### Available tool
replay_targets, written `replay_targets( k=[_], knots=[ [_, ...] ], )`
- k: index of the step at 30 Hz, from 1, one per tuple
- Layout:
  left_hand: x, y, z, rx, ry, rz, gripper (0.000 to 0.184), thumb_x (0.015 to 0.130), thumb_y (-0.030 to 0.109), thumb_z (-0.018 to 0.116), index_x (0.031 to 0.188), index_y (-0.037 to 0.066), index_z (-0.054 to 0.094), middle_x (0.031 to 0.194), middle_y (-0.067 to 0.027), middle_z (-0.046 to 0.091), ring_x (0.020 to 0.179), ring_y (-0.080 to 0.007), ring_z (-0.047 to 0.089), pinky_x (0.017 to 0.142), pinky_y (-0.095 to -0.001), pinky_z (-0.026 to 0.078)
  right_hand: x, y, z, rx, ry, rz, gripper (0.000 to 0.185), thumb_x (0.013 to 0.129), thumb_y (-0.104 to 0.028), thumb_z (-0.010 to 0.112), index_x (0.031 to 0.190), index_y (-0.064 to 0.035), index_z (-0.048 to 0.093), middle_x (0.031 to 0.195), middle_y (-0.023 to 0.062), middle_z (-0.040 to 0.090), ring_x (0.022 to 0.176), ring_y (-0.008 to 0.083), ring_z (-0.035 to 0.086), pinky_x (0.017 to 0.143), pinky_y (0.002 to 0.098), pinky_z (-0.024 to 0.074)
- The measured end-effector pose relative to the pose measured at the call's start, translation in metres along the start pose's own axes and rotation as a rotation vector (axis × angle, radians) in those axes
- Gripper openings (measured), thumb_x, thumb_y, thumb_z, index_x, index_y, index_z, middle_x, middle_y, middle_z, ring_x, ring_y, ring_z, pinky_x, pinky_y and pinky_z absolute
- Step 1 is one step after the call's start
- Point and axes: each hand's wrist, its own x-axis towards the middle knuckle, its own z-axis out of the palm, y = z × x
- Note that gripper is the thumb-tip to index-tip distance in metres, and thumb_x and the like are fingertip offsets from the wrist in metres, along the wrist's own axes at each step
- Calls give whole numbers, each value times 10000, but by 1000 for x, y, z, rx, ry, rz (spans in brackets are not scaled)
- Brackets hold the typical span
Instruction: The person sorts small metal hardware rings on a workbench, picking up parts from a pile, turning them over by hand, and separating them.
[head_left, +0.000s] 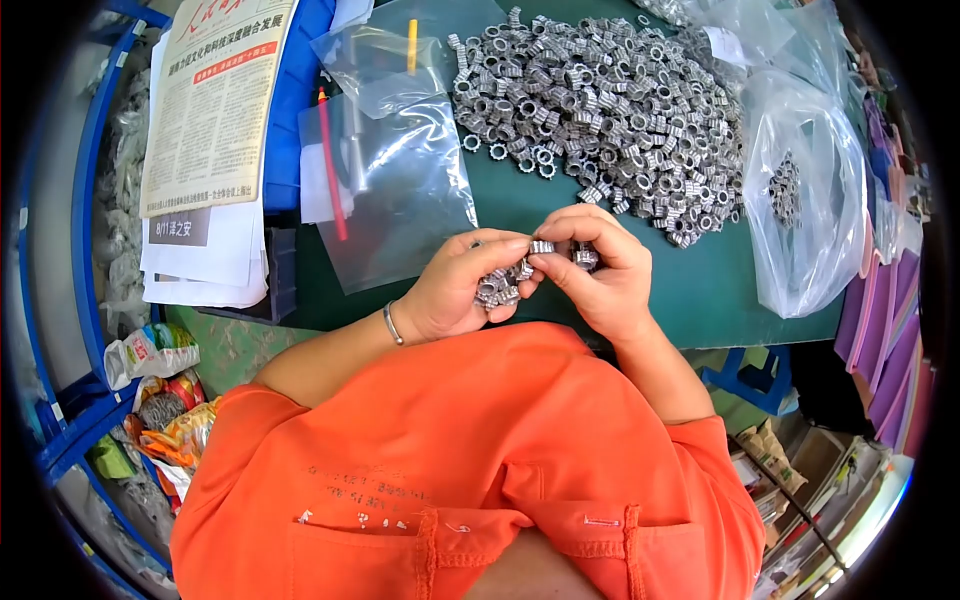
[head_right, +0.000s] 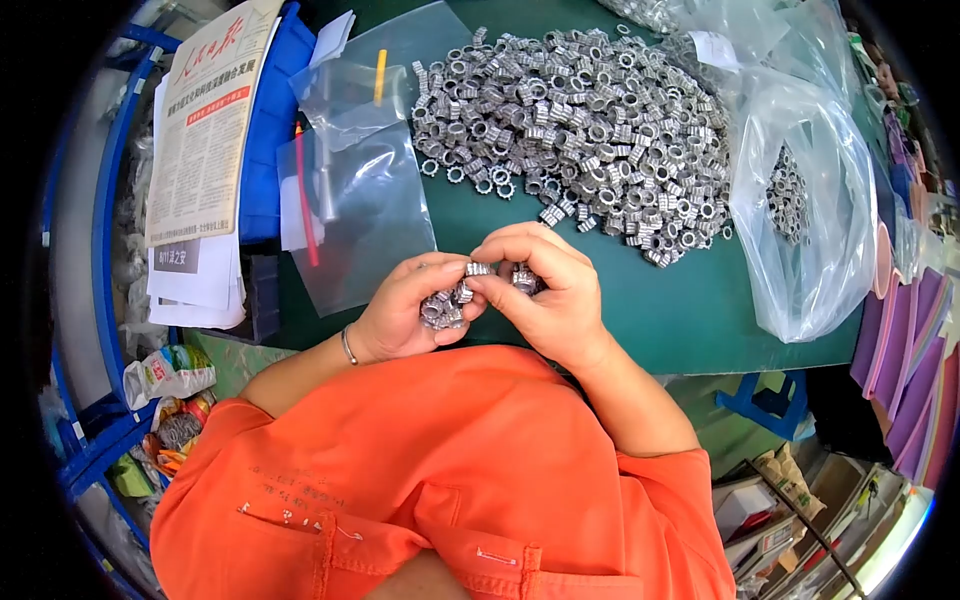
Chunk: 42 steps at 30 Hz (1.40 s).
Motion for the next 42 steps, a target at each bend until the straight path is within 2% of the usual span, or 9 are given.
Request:
replay_targets(
  k=[3, 4, 6, 9, 12, 13, 16, 37, 42],
  knots=[
    [0, -1, 7, 25, 56, 9, 259, 909, 215, 437, 985, -6, 549, 784, -74, 552, 634, -90, 511, 417, -189, 374, -5, 7, -7, 292, 20, 173, 188, 698, 38, 671, 862, -20, 601, 837, 63, 585, 649, 82, 517, 519, 174, 395],
    [0, 0, 9, 31, 99, 30, 244, 898, 211, 469, 979, -3, 552, 782, -65, 557, 639, -83, 521, 413, -186, 374, -8, 4, -12, 655, 104, 395, 117, 759, -5, 619, 867, -18, 576, 827, 79, 566, 623, 104, 503, 455, 177, 370],
    [0, 0, 4, -7, 74, 23, 255, 907, 218, 440, 987, 1, 548, 813, -70, 552, 671, -99, 518, 416, -191, 376, -4, 10, -30, 1217, 86, 362, 72, 820, -75, 559, 852, -12, 545, 812, 101, 537, 592, 122, 476, 397, 180, 330],
    [1, 1, 1, -55, 62, 17, 244, 907, 202, 426, 989, 6, 545, 842, -78, 546, 703, -120, 515, 419, -199, 379, -3, 13, -49, 875, 252, 330, 91, 856, -103, 516, 844, -17, 543, 777, 107, 531, 586, 124, 474, 370, 184, 303],
    [3, -2, 1, -6, 84, 6, 201, 886, 163, 456, 974, 7, 546, 838, -83, 544, 702, -126, 516, 420, -202, 382, -2, 10, -46, -160, 229, 337, 87, 789, -55, 616, 868, -22, 631, 690, 35, 571, 605, 104, 527, 425, 204, 373],
    [4, -3, 1, 49, 98, 4, 182, 875, 146, 471, 964, 7, 547, 836, -84, 544, 703, -128, 517, 420, -203, 382, 0, 18, -44, -518, 149, 11, 118, 751, -52, 649, 868, -42, 646, 695, 58, 576, 592, 134, 538, 485, 239, 420],
    [4, -3, 5, 34, 116, -8, 170, 869, 143, 495, 942, -4, 537, 814, -74, 550, 679, -99, 527, 421, -193, 391, -5, 20, -29, -837, 13, -16, 218, 719, -66, 657, 933, -70, 620, 741, 83, 546, 633, 254, 565, 560, 326, 470],
    [0, 1, 16, 227, 239, 36, 150, 834, 64, 544, 968, 0, 532, 816, -71, 553, 697, -100, 518, 431, -190, 381, -7, 18, -23, -908, 33, -48, 191, 726, -42, 656, 896, -33, 569, 857, 80, 557, 617, 223, 559, 540, 306, 456],
    [-2, 2, 10, 201, 232, 69, 145, 821, 28, 531, 962, -9, 534, 817, -74, 550, 686, -99, 519, 436, -190, 384, -10, 8, -22, -52, 29, 372, 185, 712, -19, 679, 877, -17, 597, 809, 29, 579, 680, 90, 515, 606, 219, 428]
  ],
)
